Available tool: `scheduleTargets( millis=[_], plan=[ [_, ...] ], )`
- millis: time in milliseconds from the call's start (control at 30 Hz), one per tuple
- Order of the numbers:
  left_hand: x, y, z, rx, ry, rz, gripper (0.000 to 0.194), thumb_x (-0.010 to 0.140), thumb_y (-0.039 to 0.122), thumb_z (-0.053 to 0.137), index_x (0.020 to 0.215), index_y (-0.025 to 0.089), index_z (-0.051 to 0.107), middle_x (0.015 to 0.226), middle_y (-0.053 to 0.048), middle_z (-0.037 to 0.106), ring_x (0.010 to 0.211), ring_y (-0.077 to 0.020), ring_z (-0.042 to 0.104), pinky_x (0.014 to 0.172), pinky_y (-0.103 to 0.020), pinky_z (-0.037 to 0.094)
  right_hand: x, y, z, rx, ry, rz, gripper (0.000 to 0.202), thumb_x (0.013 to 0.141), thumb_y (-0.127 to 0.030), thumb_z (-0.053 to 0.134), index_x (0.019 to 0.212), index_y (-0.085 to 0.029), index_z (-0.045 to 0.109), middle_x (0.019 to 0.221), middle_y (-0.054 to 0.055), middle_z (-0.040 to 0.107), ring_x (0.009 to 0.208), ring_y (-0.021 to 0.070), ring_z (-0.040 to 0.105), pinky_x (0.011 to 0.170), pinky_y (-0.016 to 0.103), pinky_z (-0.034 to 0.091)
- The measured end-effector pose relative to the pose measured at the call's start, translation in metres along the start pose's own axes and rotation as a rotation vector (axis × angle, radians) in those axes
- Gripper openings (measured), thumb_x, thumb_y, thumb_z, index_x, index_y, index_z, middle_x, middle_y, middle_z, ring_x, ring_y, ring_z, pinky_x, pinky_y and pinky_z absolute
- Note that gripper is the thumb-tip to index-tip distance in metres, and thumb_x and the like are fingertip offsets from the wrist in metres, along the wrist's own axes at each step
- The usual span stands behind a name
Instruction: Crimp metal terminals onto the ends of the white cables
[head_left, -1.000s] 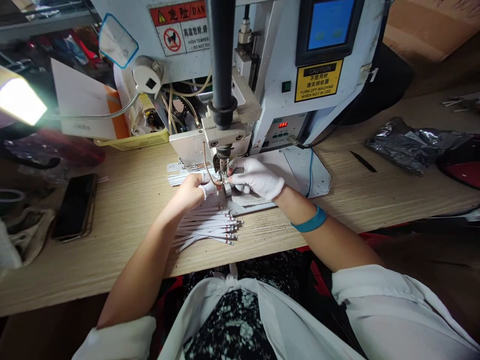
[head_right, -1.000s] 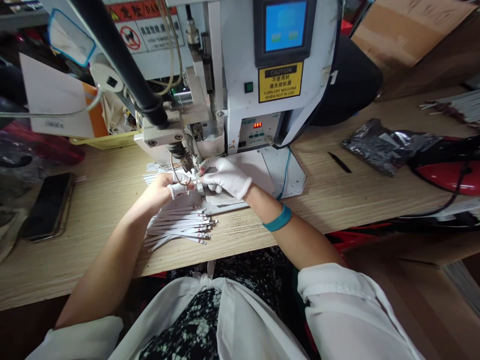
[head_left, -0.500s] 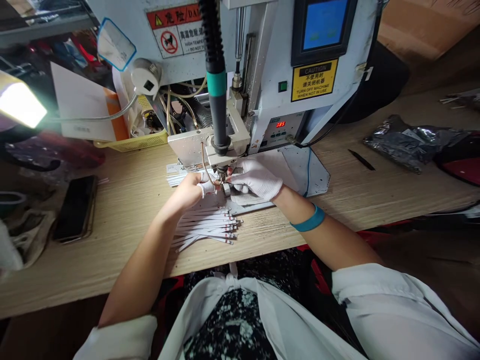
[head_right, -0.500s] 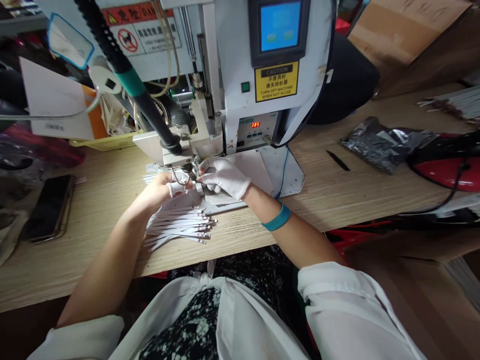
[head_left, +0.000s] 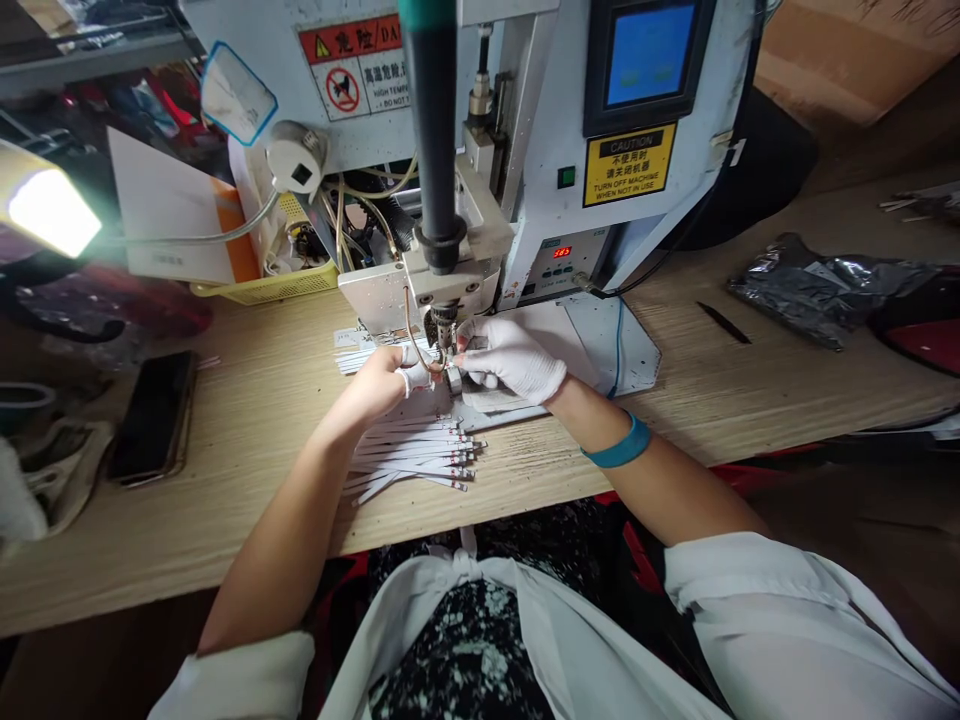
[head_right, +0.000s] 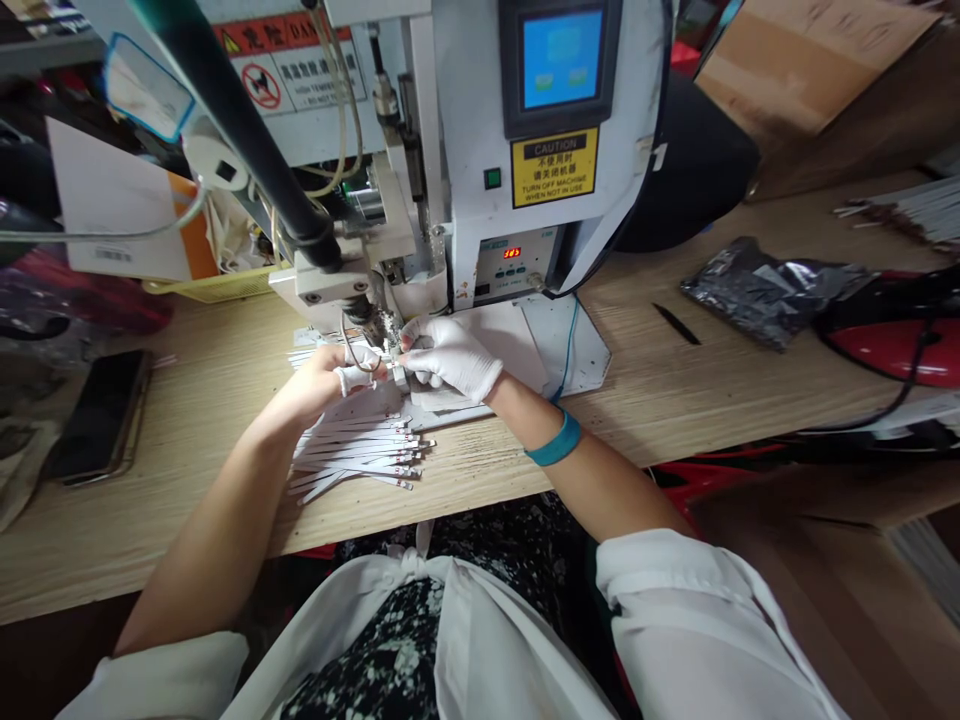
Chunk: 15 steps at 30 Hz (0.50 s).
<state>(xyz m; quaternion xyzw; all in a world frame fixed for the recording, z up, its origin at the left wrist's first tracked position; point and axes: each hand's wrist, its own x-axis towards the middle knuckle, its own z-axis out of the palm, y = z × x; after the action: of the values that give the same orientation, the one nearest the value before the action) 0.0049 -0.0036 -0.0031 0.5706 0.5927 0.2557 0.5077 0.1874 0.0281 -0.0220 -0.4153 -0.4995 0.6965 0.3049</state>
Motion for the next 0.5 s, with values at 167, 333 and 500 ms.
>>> scheduleTargets(
  millis=[167,333,500],
  plan=[
    [-0.0044,0.0029,-0.001,0.054,0.034,0.02,0.03,0.057,0.044,0.068,0.063,0.015,0.063,0.063,-0.001,0.059,0.064,-0.0146,0.05,0.061,-0.025,0.04,-0.0011,0.0024,0.0,-0.111,0.049,-0.103,0.021,0.069,-0.012,0.068,0.08,-0.018,0.051,0.062,-0.006,0.052,0.042,0.0045,0.044,0.032,0.015,0.03],
    [-0.0049,-0.0002,-0.0033,0.087,0.043,0.022,0.03,0.059,0.044,0.067,0.063,0.015,0.061,0.062,0.0,0.055,0.061,-0.013,0.045,0.056,-0.024,0.035,-0.0007,0.0011,0.0014,-0.107,0.043,-0.065,0.02,0.068,-0.012,0.066,0.078,-0.019,0.05,0.06,-0.007,0.049,0.04,0.0042,0.041,0.031,0.015,0.027],
    [-0.0055,-0.0023,-0.0049,0.084,0.046,0.079,0.03,0.061,0.044,0.067,0.06,0.015,0.06,0.062,0.0,0.056,0.063,-0.014,0.048,0.058,-0.024,0.038,-0.001,-0.0032,-0.0021,-0.088,0.01,-0.043,0.018,0.069,-0.015,0.065,0.079,-0.019,0.051,0.059,-0.007,0.049,0.041,0.0053,0.04,0.033,0.017,0.027]
  ],
)
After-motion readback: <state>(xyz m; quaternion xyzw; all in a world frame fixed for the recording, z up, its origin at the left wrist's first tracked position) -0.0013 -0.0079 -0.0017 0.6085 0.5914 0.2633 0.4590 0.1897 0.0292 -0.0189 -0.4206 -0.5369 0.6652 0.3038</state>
